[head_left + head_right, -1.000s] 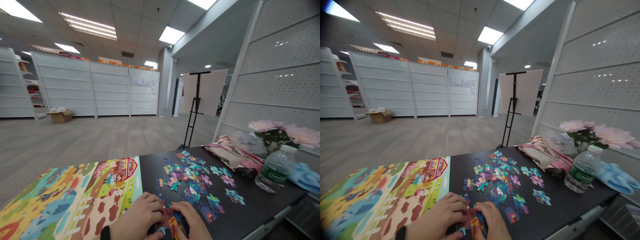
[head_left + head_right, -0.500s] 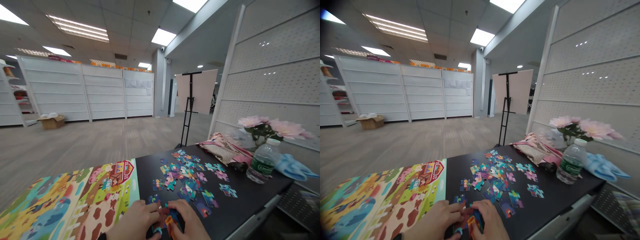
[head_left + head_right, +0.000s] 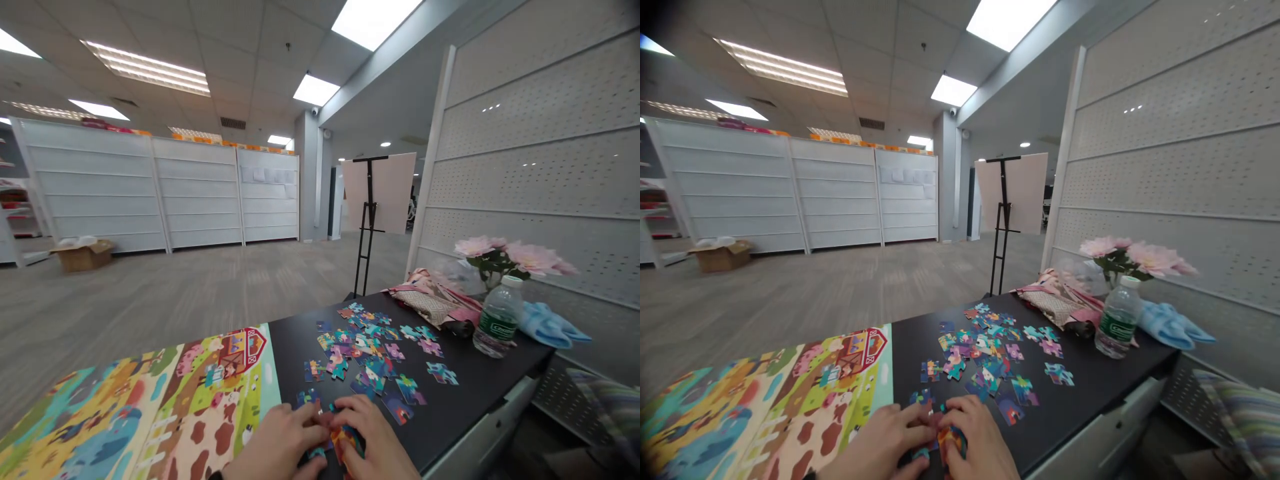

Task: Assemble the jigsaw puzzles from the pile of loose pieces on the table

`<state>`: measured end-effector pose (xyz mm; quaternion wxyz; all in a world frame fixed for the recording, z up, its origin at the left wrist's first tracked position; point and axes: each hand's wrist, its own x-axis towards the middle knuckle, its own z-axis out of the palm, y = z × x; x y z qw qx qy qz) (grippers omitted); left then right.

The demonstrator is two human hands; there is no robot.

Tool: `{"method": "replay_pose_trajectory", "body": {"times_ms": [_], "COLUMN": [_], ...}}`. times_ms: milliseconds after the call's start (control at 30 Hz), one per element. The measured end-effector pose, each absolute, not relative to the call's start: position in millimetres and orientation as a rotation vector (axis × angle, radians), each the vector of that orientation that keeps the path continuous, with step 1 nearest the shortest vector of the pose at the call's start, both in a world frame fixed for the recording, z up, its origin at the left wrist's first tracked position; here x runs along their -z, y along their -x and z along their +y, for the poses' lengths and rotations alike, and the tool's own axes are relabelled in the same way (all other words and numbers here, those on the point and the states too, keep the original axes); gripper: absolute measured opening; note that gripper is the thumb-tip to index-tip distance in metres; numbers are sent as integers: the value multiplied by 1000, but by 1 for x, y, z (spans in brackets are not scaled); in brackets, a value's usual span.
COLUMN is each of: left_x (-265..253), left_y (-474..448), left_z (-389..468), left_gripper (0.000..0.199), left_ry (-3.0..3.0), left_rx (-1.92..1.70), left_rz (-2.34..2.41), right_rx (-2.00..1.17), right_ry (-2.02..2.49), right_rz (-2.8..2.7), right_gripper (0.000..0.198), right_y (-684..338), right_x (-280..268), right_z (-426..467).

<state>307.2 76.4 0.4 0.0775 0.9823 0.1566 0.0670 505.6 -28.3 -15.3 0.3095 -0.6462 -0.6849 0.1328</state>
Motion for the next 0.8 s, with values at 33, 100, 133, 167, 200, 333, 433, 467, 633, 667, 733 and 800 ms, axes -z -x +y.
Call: {"method": "replay_pose_trajectory", "body": {"times_ms": [33,100,133,167,200,333,433,467,633,667,733,800], "left_x": [2,5,6,7,8,9,7,6,1,1,1,2], "left_y": [-307,-307,-308,-308,-308,-307,-308,-308,-309,-309,-308,-308], "left_z": [77,78,78,77,77,75,75,75,74,74,74,75], "left_gripper": [31,30,29,28,27,23,24,24,22,24,34,46], "left_ry": [-2945,-2954,-2963,-2973,-2983,-3015,-3002,-2985,-2840,-2794,-2700,-2643], "left_rx": [-216,-223,-219,-218,-218,-228,-224,-221,-267,-302,-393,-453], "left_rz": [471,491,502,516,525,531,543,554,566,562,563,574], "right_rx": [-332,-309,-299,-287,-271,-212,-238,-252,-296,-307,-332,-368], "right_ry": [1707,1711,1714,1717,1720,1715,1736,1744,1677,1654,1645,1671], "right_rz": [-1820,-1842,-1853,-1866,-1880,-1938,-1943,-1937,-1878,-1845,-1729,-1601], "right_gripper": [30,29,29,29,30,33,35,35,32,31,37,43], "right_y": [-506,-507,-507,-508,-508,-507,-502,-500,-503,-506,-512,-517], "right_x": [17,20,21,22,23,22,15,12,14,17,22,25], "right_z": [-28,-27,-27,-27,-26,-25,-24,-24,-24,-24,-24,-23]}}
